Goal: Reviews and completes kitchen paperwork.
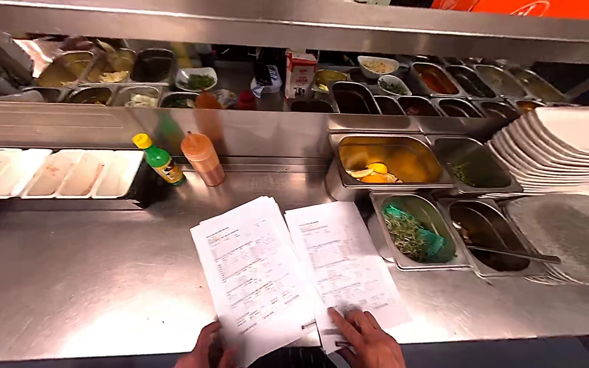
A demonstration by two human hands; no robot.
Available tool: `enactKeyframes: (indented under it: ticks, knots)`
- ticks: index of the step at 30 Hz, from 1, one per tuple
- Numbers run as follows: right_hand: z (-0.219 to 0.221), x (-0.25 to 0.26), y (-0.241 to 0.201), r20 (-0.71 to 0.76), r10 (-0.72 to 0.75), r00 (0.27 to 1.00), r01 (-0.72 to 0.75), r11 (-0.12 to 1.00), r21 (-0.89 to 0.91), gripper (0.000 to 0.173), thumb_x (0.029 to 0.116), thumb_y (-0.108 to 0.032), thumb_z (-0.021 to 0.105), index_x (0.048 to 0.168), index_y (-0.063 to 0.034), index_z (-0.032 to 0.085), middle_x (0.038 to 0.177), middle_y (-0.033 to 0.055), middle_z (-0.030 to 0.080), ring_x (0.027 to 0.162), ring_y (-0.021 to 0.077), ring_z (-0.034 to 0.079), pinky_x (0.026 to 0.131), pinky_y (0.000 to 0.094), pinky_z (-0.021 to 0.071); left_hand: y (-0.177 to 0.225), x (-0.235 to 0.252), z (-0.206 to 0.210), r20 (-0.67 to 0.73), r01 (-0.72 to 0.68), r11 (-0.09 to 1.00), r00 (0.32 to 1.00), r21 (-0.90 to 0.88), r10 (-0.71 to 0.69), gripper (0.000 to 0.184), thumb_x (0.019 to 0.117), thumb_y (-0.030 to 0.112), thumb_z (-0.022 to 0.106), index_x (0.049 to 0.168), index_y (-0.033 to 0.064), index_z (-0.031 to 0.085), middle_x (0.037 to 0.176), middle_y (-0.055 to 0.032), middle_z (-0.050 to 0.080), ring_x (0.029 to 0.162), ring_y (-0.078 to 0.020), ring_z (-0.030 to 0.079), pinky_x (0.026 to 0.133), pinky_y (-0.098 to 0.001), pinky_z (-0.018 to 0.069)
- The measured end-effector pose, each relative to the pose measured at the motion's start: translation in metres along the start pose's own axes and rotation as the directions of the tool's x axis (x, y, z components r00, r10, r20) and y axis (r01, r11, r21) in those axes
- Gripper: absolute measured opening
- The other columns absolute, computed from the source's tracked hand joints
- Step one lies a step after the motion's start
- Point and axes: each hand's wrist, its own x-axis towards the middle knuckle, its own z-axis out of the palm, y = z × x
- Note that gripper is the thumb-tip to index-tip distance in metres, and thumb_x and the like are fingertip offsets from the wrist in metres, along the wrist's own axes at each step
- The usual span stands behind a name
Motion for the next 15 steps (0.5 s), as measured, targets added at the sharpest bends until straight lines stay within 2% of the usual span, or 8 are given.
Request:
enactKeyframes:
  ticks: [2,5,8,10,13,15]
  knots:
    - [-0.005,0.004,0.007,0.048,-0.025,0.999,0.02,0.995,0.101,0.055,0.0792,-0.032,0.085,0.132,-0.0232,0.073,0.102,0.011,0.072,0.092,0.0325,0.07,0.066,0.0487,0.0592,0.007,0.0,-0.003,0.062,0.072,0.993,0.996,-0.09,-0.067,0.073,0.0964,0.05,0.064,0.152,0.0082,0.042,0.1,-0.0177,0.076,0.091,-0.0371,0.075,0.086,-0.0631,0.0564]
    - [-0.013,0.01,0.018,0.107,-0.053,0.993,0.022,0.962,0.272,0.046,0.084,-0.027,0.084,0.128,-0.0141,0.075,0.102,0.0176,0.073,0.095,0.0376,0.07,0.079,0.0552,0.0585,0.005,0.001,0.003,0.068,0.122,0.943,0.992,-0.308,-0.107,0.074,0.0953,0.043,0.069,0.154,0.0087,0.038,0.103,-0.0185,0.076,0.09,-0.0336,0.075,0.088,-0.0576,0.0582]
    - [-0.009,0.011,0.024,0.104,-0.071,0.992,0.033,0.944,0.327,0.04,0.0892,-0.026,0.079,0.125,-0.0098,0.075,0.102,0.0205,0.072,0.095,0.0387,0.07,0.081,0.0563,0.0577,0.002,0.001,0.009,0.031,0.134,0.896,0.991,-0.423,-0.134,0.07,0.0956,0.038,0.07,0.151,0.0064,0.041,0.102,-0.0183,0.076,0.087,-0.0311,0.076,0.086,-0.0538,0.0601]
    - [-0.006,0.008,0.026,0.035,-0.12,0.992,0.103,0.941,0.322,0.032,0.0938,-0.023,0.073,0.122,-0.0076,0.076,0.103,0.0202,0.073,0.095,0.0376,0.071,0.08,0.0542,0.0583,0.004,0.001,0.01,0.021,0.137,0.873,0.989,-0.468,-0.144,0.067,0.0966,0.035,0.069,0.15,0.0054,0.043,0.103,-0.0173,0.076,0.086,-0.0284,0.075,0.084,-0.0509,0.0607]
    - [0.005,0.002,0.023,-0.093,-0.152,0.984,0.168,0.963,0.21,0.027,0.1013,-0.025,0.064,0.118,-0.007,0.076,0.103,0.0185,0.074,0.094,0.0341,0.072,0.078,0.0488,0.0599,0.009,0.002,0.008,0.04,0.143,0.832,0.989,-0.537,-0.144,0.054,0.0978,0.032,0.067,0.139,-0.0003,0.054,0.104,-0.0152,0.074,0.086,-0.0234,0.072,0.082,-0.0455,0.059]
    - [0.014,-0.003,0.018,-0.158,-0.125,0.979,0.146,0.981,0.126,0.026,0.0968,-0.022,0.067,0.116,-0.0071,0.077,0.104,0.0187,0.074,0.093,0.035,0.072,0.074,0.0488,0.0601,0.01,0.005,0.009,0.035,0.136,0.829,0.99,-0.543,-0.14,0.043,0.0969,0.032,0.068,0.124,-0.0005,0.065,0.098,-0.0125,0.074,0.085,-0.0215,0.071,0.081,-0.0449,0.0582]
